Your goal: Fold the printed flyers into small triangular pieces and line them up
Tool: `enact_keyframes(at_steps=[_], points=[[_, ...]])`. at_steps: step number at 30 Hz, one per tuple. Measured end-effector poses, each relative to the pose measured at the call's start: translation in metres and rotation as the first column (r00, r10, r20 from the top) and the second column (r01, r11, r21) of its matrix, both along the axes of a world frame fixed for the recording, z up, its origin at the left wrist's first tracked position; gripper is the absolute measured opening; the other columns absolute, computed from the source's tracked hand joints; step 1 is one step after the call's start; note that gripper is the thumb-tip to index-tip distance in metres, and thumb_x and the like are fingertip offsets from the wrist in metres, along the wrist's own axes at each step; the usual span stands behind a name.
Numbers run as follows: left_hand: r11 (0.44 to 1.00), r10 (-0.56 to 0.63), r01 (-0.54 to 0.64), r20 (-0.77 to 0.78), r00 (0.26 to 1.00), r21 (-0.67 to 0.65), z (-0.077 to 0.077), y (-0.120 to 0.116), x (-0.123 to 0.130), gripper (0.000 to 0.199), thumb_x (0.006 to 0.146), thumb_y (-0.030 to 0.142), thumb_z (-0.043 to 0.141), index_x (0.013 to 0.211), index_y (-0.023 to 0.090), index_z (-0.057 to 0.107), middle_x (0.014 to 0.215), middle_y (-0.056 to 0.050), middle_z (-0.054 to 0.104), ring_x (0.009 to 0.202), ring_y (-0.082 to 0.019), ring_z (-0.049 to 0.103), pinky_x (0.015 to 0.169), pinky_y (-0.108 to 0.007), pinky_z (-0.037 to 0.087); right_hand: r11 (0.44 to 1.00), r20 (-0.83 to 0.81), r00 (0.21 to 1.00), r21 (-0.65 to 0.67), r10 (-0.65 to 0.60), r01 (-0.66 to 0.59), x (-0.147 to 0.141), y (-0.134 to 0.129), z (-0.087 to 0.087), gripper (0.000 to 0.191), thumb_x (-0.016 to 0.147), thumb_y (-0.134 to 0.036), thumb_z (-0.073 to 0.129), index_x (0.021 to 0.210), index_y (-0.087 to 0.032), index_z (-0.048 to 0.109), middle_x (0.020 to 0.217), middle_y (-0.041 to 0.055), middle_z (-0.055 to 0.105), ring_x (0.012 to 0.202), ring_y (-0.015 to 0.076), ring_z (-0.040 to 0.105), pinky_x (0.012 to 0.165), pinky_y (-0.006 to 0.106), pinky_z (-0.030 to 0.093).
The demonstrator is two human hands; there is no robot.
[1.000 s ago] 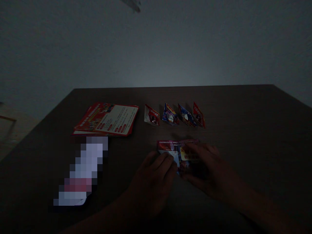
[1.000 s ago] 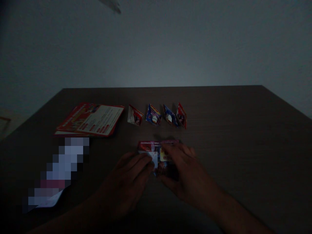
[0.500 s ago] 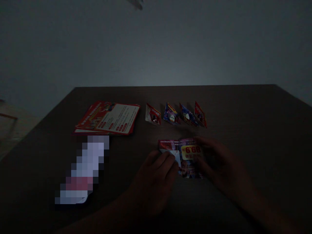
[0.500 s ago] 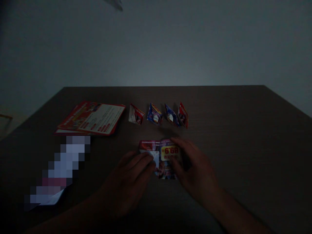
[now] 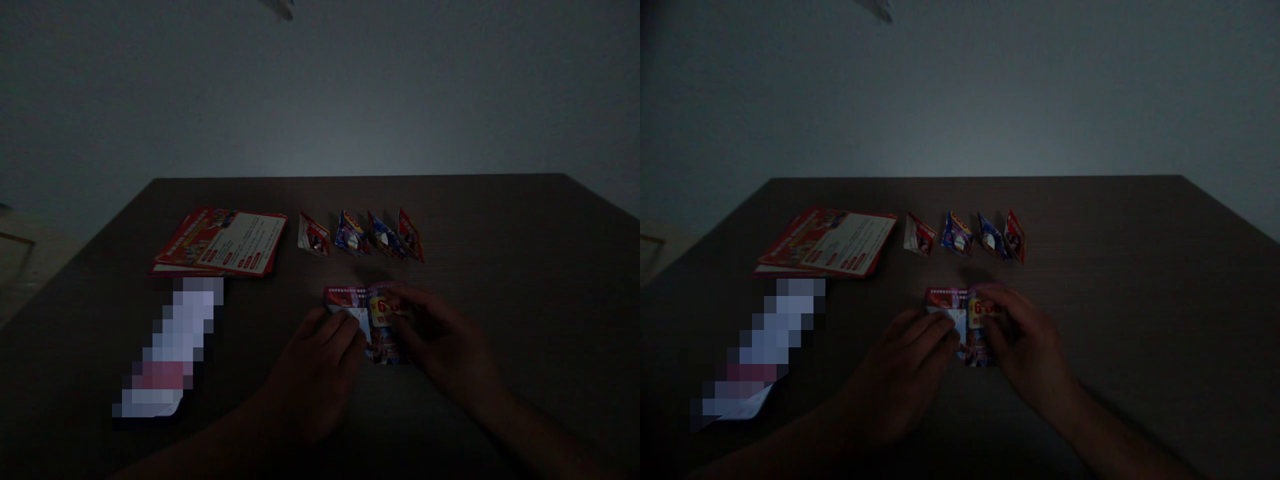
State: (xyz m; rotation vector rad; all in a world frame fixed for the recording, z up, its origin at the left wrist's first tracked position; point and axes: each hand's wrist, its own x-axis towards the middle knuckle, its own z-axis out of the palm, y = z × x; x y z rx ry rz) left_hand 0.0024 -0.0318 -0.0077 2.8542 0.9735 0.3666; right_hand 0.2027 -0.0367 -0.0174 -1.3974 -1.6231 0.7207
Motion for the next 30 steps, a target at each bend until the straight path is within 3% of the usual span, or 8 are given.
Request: enact_keyframes(at_steps=[7,11,15,24,30], points=[[0.999,-0.005,0.004,-0.02,1.0,-0.033,0.0,0.001,-0.001,0.029,0.091,0.018,0.041,0.116,0.014,0.057,0.12,-0.009,0.06,0.115,-0.025,0.05,0.101,-0.042,0.032,0.998,0.007,0.999,0.039,0.053,-0.054,0.002,-0.002,0.006,0.031,0.083,-0.011,0.057,0.11,-0.026,0.059,0.116,0.0054,0.063,0.11,0.0216,0.058,0.093,0.038,0.048],[0.999,-0.013,0.013,-0.022,1.0,-0.03,0.0,0.001,-0.001,0.029,0.09,0.017,0.043,0.116,0.013,0.056,0.12,-0.009,0.059,0.114,-0.025,0.049,0.1,-0.042,0.031,0.992,0.045,0.999,0.118,0.031,-0.036,0.001,-0.005,0.011,0.027,0.084,-0.014,0.059,0.109,-0.026,0.06,0.115,0.0067,0.062,0.105,0.0209,0.06,0.089,0.035,0.051],[1.0,-0.008,0.007,-0.015,1.0,-0.02,0.0,0.001,-0.001,0.029,0.089,0.017,0.045,0.116,0.013,0.056,0.119,-0.009,0.06,0.111,-0.024,0.05,0.099,-0.042,0.033,0.978,0.065,0.994,0.183,0.087,-0.098,-0.004,-0.006,0.009,0.029,0.083,-0.011,0.06,0.108,-0.025,0.061,0.111,0.0069,0.062,0.101,0.0197,0.061,0.085,0.033,0.052],[1.0,-0.009,0.009,-0.021,1.0,-0.026,-0.001,0.0,-0.001,0.028,0.091,0.018,0.042,0.115,0.013,0.056,0.125,-0.01,0.056,0.118,-0.025,0.046,0.103,-0.043,0.029,0.964,0.07,0.972,0.131,0.225,-0.233,-0.012,-0.002,-0.003,0.034,0.087,-0.008,0.054,0.116,-0.026,0.055,0.118,0.0059,0.058,0.115,0.0175,0.053,0.094,0.031,0.047],[0.999,-0.018,0.017,-0.011,1.0,-0.035,0.0,0.001,-0.001,0.029,0.091,0.017,0.042,0.117,0.012,0.055,0.12,-0.009,0.059,0.115,-0.024,0.049,0.101,-0.041,0.031,0.961,0.09,0.962,0.078,0.258,-0.265,-0.008,-0.001,0.0,0.037,0.087,-0.009,0.052,0.119,-0.027,0.051,0.121,0.0044,0.058,0.118,0.0171,0.05,0.099,0.032,0.043]])
